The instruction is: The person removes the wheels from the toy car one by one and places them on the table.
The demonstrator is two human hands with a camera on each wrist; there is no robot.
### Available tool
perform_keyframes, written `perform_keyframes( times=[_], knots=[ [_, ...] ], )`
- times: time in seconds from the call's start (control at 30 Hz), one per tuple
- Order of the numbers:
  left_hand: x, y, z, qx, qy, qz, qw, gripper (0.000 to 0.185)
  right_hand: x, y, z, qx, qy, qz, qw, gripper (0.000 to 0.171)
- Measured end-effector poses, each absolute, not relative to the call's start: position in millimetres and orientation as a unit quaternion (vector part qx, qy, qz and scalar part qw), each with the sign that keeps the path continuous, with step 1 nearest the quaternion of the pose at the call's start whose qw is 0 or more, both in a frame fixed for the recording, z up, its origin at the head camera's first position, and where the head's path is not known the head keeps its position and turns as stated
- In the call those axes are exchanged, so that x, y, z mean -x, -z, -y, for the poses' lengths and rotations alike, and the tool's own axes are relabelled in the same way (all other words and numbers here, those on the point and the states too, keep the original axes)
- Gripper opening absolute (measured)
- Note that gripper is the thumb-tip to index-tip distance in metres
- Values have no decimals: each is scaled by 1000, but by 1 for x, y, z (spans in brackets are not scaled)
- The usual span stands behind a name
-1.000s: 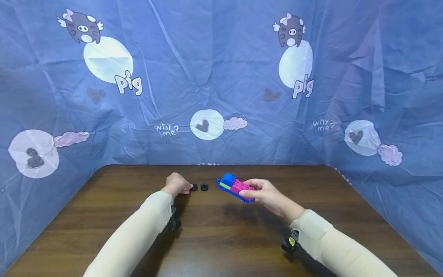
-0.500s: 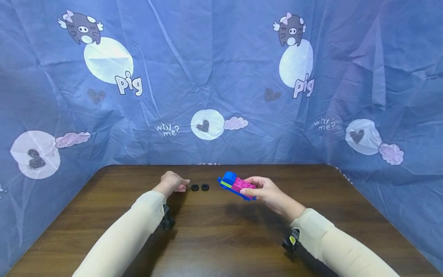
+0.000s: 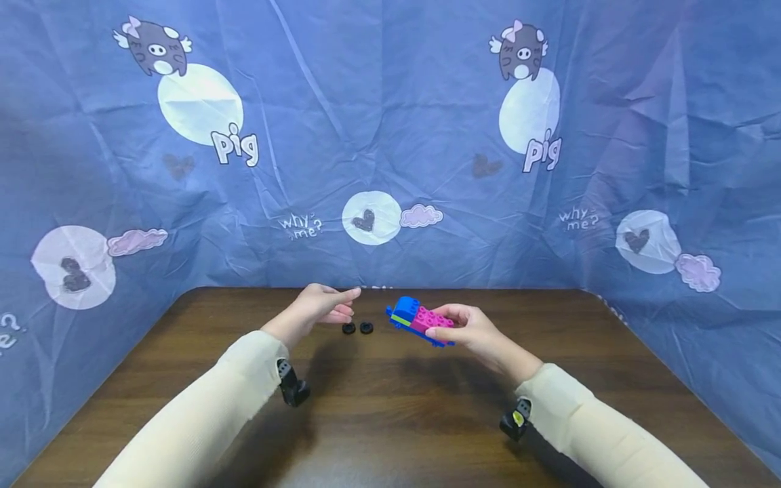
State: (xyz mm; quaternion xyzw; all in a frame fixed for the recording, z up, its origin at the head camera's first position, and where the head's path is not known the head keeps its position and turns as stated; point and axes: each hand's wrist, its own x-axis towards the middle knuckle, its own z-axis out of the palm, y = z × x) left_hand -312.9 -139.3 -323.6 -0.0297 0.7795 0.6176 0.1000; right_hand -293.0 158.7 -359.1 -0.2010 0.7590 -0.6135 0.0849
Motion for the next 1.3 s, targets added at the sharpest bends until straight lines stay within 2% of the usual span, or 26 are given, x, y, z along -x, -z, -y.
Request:
perform_keyframes(
  times=[0.23, 0.43, 0.6, 0.77, 1.0, 1.3],
  knots=[
    [292, 315, 110, -10, -595, -794, 125, 64, 289, 353, -158, 212, 608, -761, 81, 44],
    [278, 309, 95, -44, -596, -788, 147, 56, 287, 351, -158, 227, 611, -754, 81, 45],
    [275, 310, 89, -73, -591, -792, 136, 45, 286, 351, -158, 240, 608, -753, 77, 45],
    [273, 314, 85, -79, -598, -789, 118, 43, 285, 351, -158, 246, 602, -756, 76, 46],
    [268, 319, 85, -97, -614, -774, 120, 47, 284, 351, -159, 262, 588, -761, 74, 45],
    [262, 321, 82, -80, -625, -765, 133, 52, 282, 348, -157, 306, 571, -760, 57, 43]
  ],
)
